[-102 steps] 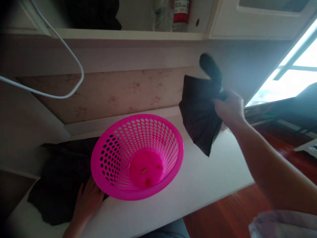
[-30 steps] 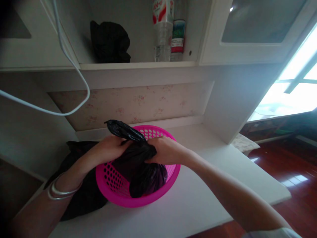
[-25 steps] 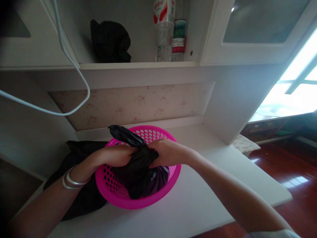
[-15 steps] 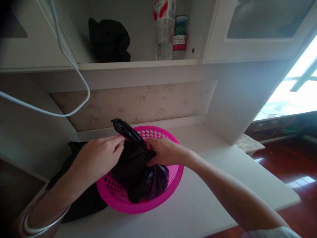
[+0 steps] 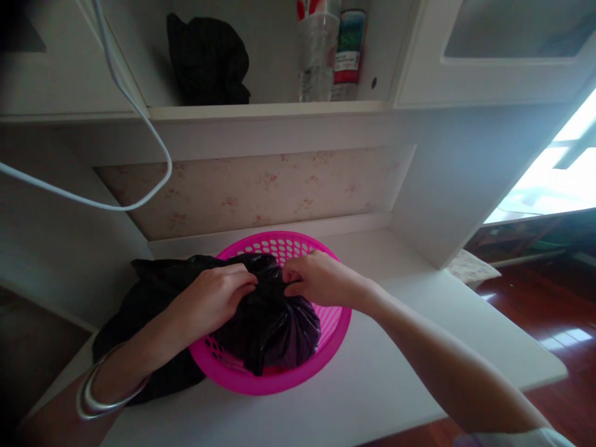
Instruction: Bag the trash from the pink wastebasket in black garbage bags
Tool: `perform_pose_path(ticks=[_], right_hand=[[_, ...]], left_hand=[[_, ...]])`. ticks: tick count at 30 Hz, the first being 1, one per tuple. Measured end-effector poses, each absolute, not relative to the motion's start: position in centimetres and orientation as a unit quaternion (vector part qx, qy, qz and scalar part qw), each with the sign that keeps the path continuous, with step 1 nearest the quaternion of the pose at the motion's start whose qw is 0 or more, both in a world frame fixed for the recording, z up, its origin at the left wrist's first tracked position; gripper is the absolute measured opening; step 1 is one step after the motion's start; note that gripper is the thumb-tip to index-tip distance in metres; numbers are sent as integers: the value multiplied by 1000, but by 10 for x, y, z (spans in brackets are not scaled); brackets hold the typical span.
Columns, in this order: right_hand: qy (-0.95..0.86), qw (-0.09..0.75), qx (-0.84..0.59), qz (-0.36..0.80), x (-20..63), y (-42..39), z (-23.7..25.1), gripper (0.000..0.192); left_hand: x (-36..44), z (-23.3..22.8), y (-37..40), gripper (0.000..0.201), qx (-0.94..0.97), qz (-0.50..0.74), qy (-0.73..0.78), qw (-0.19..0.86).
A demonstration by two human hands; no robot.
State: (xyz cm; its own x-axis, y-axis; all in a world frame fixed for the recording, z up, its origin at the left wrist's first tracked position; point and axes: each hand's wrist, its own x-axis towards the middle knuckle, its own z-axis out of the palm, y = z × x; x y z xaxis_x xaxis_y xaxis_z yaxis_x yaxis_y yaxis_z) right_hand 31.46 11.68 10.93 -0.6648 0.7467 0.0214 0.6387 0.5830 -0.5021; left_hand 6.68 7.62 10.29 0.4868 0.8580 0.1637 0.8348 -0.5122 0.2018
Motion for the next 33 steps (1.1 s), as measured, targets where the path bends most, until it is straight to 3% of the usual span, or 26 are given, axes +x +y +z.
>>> perform_pose_path(ticks=[8,13,18,25,30,33], right_hand=[[-888,146,-417,126,359,123,113,10],[-916,190,-329,126,330,112,109,52],[-928,229,-283,81,327,115,109,20],[-824,363,-406,156,375,113,105,22],[-863,346,-348,119,345,96,110,39],[-878,341,-317,106,330,93,113,24]], left_hand=[[9,112,85,18,807,180,561,-47],[25,113,67,19,809,251,531,-9],[14,112,67,15,783,278,556,4],[-13,106,73,17,729,288,615,84],[34,119,58,46,757,381,526,67],[58,118,59,34,832,317,456,-2]])
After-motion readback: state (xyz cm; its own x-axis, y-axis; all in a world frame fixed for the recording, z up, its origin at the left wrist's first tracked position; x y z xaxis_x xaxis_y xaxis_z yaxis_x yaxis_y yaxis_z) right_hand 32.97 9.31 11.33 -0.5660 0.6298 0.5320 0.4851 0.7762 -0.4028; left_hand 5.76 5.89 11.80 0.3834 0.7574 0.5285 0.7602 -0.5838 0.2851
